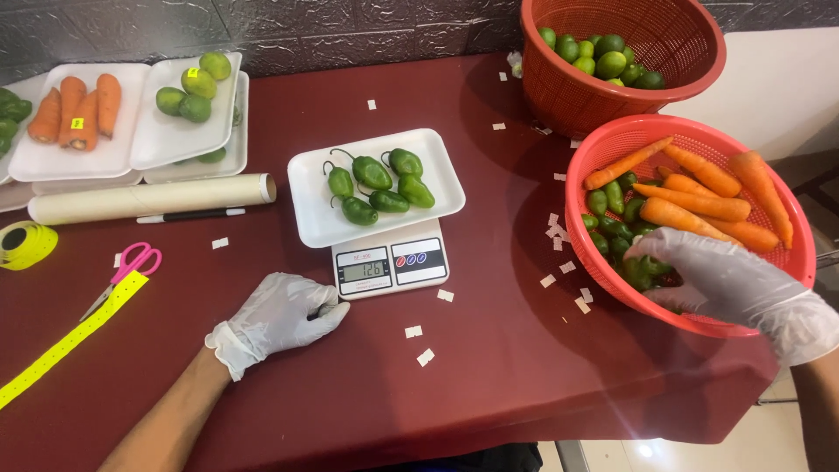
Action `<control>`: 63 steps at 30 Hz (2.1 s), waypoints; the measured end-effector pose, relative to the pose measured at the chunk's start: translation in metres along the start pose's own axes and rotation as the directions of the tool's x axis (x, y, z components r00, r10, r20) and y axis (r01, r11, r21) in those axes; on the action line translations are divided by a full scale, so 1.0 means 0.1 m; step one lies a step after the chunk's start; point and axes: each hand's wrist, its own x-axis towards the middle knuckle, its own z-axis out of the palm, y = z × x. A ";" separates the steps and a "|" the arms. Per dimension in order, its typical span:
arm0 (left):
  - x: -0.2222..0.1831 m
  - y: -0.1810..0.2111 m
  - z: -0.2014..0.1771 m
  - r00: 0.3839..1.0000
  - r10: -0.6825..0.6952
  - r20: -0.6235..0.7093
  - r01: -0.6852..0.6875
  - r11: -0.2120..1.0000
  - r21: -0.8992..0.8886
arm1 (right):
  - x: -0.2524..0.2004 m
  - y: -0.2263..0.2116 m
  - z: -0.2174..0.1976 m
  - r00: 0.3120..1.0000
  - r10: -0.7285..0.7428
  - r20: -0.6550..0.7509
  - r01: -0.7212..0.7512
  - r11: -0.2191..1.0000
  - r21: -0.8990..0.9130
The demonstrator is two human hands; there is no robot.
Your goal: The person is weighing green peppers on a scale, placing them on a foam tray, and then wrapping the tray with plastic film.
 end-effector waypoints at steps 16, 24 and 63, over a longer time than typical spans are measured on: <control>0.00 0.01 -0.02 1.000 0.003 0.014 -0.002 0.999 -0.041 | -0.58 -0.57 -0.12 0.951 -0.306 -0.050 0.309 0.926 0.218; 0.01 0.01 -0.01 1.000 -0.015 0.020 0.016 0.999 -0.028 | -0.48 -1.00 0.18 0.759 -0.650 -0.039 0.644 0.740 0.194; 0.04 0.01 -0.14 0.986 -0.056 0.157 0.084 0.981 -0.173 | 0.35 -3.03 2.63 0.274 -0.961 0.041 0.690 0.167 -0.704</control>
